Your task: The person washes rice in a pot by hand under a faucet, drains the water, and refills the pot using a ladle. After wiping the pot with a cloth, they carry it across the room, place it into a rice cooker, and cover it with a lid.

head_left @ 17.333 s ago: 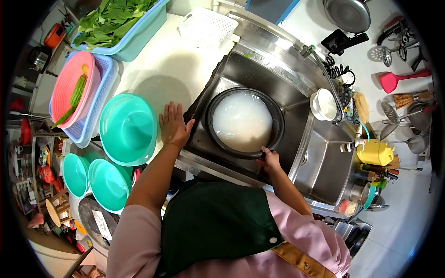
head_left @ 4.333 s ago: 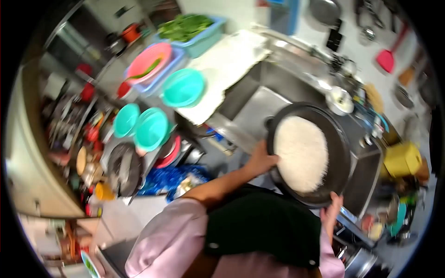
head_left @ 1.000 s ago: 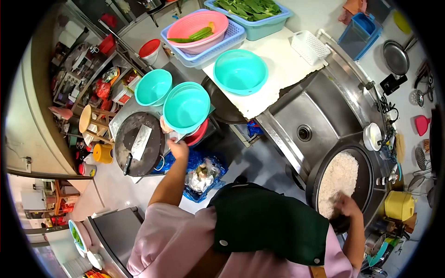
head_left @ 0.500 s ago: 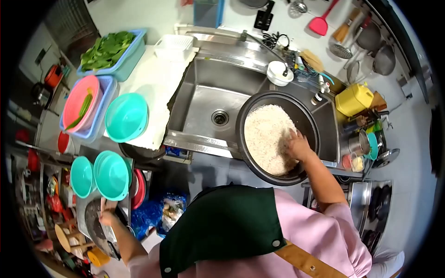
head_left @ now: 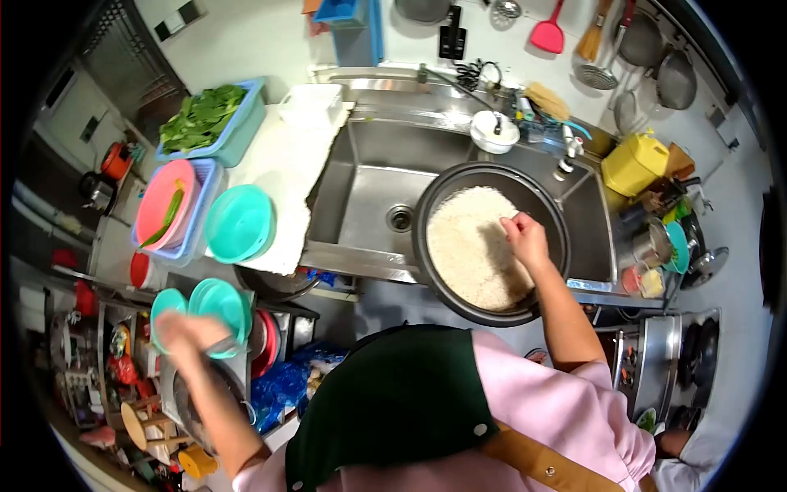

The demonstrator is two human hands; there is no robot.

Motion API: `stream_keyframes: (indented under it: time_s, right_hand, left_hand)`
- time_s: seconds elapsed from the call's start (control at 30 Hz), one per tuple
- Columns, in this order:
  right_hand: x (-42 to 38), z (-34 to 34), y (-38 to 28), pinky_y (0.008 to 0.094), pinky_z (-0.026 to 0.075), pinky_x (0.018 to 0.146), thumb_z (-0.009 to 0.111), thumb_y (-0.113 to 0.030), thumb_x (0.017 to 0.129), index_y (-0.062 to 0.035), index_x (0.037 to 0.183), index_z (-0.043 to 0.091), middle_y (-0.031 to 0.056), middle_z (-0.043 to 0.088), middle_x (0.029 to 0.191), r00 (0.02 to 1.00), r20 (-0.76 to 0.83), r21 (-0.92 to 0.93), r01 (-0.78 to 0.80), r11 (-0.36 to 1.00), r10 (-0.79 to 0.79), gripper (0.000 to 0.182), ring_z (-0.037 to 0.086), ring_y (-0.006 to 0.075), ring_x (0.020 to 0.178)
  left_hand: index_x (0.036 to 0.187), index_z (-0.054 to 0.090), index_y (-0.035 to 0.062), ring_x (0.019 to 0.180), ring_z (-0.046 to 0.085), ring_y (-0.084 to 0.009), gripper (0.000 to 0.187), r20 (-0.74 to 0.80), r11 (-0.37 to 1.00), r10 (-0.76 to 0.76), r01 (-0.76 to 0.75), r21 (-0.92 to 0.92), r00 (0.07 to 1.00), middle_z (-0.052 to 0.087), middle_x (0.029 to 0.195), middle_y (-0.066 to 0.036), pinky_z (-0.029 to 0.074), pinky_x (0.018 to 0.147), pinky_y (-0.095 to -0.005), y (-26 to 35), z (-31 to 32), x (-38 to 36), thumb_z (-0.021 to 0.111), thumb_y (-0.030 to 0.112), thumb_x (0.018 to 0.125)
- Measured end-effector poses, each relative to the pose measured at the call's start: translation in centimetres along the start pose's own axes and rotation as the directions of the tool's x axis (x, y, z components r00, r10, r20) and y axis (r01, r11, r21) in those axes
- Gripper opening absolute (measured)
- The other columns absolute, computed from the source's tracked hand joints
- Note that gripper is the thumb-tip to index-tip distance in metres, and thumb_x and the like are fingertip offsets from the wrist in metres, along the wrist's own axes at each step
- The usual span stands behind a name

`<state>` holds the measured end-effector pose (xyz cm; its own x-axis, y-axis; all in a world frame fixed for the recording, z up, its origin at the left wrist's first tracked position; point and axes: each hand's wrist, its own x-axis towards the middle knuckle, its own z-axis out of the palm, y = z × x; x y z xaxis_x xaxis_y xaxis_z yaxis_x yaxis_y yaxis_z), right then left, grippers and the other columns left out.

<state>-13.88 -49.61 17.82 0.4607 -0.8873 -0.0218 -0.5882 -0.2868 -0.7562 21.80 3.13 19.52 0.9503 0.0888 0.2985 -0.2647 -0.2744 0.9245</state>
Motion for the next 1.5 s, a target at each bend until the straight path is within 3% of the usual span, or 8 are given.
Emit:
stream_keyframes:
  time_s: [0.13, 0.4, 0.47, 0.63, 0.87, 1.0, 1.33, 1.5]
  right_hand:
    - [-1.3, 0.1, -3.0, 0.0331, 0.043, 0.077, 0.055, -0.030, 0.079, -0.0042, 0.082, 0.059, 0.0134, 0.058, 0.093, 0.822, -0.060, -0.166, 0.551, 0.818, -0.567, 0.027, 0.056, 0.0251, 0.087]
    - [-4.0, -0.4, -5.4, 0.0334, 0.031, 0.095, 0.056, -0.015, 0.077, -0.0087, 0.109, 0.052, 0.0144, 0.044, 0.122, 0.666, 0.525, 0.473, 0.289, 0.832, -0.530, 0.033, 0.040, 0.0271, 0.114]
    - [-4.0, -0.7, -3.6, 0.0404, 0.028, 0.097, 0.061, -0.014, 0.068, -0.0107, 0.119, 0.043, 0.0137, 0.030, 0.132, 0.893, 0.101, -0.614, 0.403, 0.679, -0.439, 0.054, 0.030, 0.0330, 0.120]
    - [-7.2, -3.3, -5.9, 0.0301, 0.039, 0.086, 0.060, -0.006, 0.074, -0.0072, 0.113, 0.047, 0.0110, 0.042, 0.122, 0.799, 0.104, 0.654, 0.393, 0.646, -0.592, 0.041, 0.042, 0.0197, 0.110]
    - [-8.9, -7.8, -5.0, 0.0208, 0.048, 0.057, 0.053, -0.012, 0.082, -0.0038, 0.087, 0.052, 0.0021, 0.057, 0.077, 0.981, -0.051, 0.953, 0.103, 0.284, -0.186, 0.009, 0.055, 0.0076, 0.064]
    - [-11.4, -12.8, -4.0, 0.0196, 0.046, 0.053, 0.045, -0.023, 0.087, -0.0013, 0.089, 0.056, 0.0023, 0.058, 0.077, 0.972, -0.073, 0.857, 0.175, 0.484, -0.222, 0.024, 0.054, 0.0066, 0.061]
    - [-19.1, -22.3, 1.2, 0.0186, 0.036, 0.048, 0.049, -0.015, 0.083, -0.0019, 0.078, 0.056, -0.0055, 0.050, 0.062, 0.945, -0.328, 0.562, 0.208, 0.801, -0.015, 0.016, 0.044, 0.0021, 0.057]
    - [-20.1, -22.3, 7.9, 0.0217, 0.036, 0.052, 0.059, -0.008, 0.073, -0.0026, 0.081, 0.052, 0.0000, 0.045, 0.065, 0.505, -0.857, -0.078, 0.071, 0.994, -0.103, 0.012, 0.041, 0.0072, 0.058]
  left_hand:
    - [0.098, 0.048, 0.0054, 0.072, 0.052, -0.0131, 0.016, 0.499, 0.722, -0.299, 0.535, -0.440, 0.814, 0.052, 0.083, -0.003, 0.045, 0.062, -0.0260, 12.4, 13.5, -8.0, 0.045, 0.014, 0.085]
    - [0.095, 0.045, 0.0038, 0.081, 0.051, -0.0141, 0.013, 0.917, 0.452, 0.059, 0.808, -0.377, 0.394, 0.051, 0.085, -0.004, 0.041, 0.076, -0.0259, 21.8, 23.6, -16.1, 0.042, 0.014, 0.088]
    - [0.096, 0.044, 0.0029, 0.083, 0.051, -0.0150, 0.014, 0.928, 0.451, 0.059, 0.820, -0.354, 0.368, 0.051, 0.088, -0.005, 0.041, 0.078, -0.0273, 22.7, 25.0, -17.2, 0.042, 0.014, 0.088]
    - [0.097, 0.044, 0.0010, 0.086, 0.052, -0.0165, 0.016, 0.976, 0.455, 0.030, 0.867, -0.204, 0.214, 0.052, 0.091, -0.008, 0.042, 0.080, -0.0291, 22.6, 29.2, -19.9, 0.043, 0.013, 0.087]
    - [0.092, 0.047, 0.0038, 0.080, 0.049, -0.0102, 0.016, 0.948, 0.792, 0.079, 0.559, -0.247, 0.308, 0.052, 0.085, -0.004, 0.042, 0.072, -0.0239, 23.4, 33.5, -24.7, 0.048, 0.019, 0.087]
    - [0.100, 0.052, 0.0021, 0.084, 0.052, -0.0101, 0.025, 0.896, 0.856, 0.435, 0.347, -0.383, -0.084, 0.054, 0.095, -0.004, 0.043, 0.074, -0.0245, 27.5, 31.8, -28.3, 0.049, 0.022, 0.086]
    - [0.089, 0.055, 0.0037, 0.068, 0.052, -0.0066, 0.012, 0.888, 0.879, 0.302, 0.462, -0.118, -0.348, 0.057, 0.082, 0.000, 0.043, 0.064, -0.0211, 33.8, 34.8, -35.8, 0.050, 0.014, 0.083]
    - [0.090, 0.051, 0.0071, 0.075, 0.050, -0.0074, 0.012, 0.867, 0.881, 0.266, 0.472, -0.040, -0.422, 0.054, 0.084, 0.001, 0.041, 0.065, -0.0206, 34.7, 34.9, -40.6, 0.046, 0.016, 0.085]
